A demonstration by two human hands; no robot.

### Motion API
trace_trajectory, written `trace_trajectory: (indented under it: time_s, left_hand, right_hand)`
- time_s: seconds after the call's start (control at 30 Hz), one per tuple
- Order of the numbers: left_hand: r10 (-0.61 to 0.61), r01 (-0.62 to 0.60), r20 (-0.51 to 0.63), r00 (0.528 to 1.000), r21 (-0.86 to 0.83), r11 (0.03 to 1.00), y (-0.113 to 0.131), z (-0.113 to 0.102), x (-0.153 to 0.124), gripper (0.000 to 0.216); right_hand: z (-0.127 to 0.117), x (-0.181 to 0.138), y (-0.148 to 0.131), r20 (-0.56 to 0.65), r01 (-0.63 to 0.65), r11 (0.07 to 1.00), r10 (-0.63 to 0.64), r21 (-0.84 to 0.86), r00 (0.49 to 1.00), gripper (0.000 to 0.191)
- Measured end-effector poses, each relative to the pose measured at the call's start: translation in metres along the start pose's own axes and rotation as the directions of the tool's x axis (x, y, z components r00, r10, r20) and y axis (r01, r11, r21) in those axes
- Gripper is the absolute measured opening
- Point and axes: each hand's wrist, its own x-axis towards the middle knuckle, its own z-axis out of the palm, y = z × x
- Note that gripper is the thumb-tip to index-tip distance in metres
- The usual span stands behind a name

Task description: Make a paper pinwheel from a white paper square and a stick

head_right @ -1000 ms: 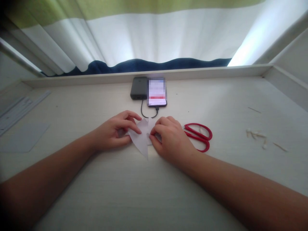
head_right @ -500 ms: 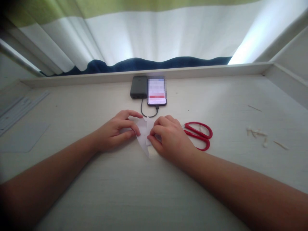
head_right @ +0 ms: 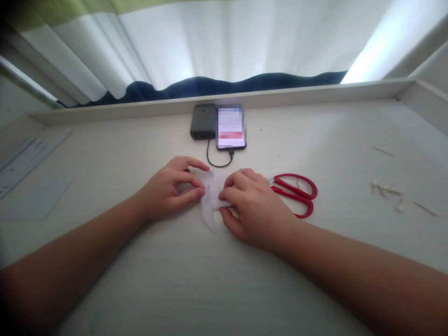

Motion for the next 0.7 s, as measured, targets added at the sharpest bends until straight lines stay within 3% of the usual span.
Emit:
trace_trajectory:
  time_s: [0.4, 0.7]
  left_hand:
    - [-0.108, 0.114, -0.076, 0.991, 0.085, 0.99, 0.014, 0.014, 0.0, 0.012]
    - [-0.123, 0.129, -0.083, 0.989, 0.079, 0.988, 0.013, 0.015, 0.0, 0.011]
  right_hand:
    - [0.001, 0.002, 0.002, -0.015, -0.007, 1.0, 0.008, 0.016, 1.0, 0.013]
    - [0.003, 0.002, 0.002, -0.022, -0.002, 1.0, 0.002, -0.004, 1.0, 0.014]
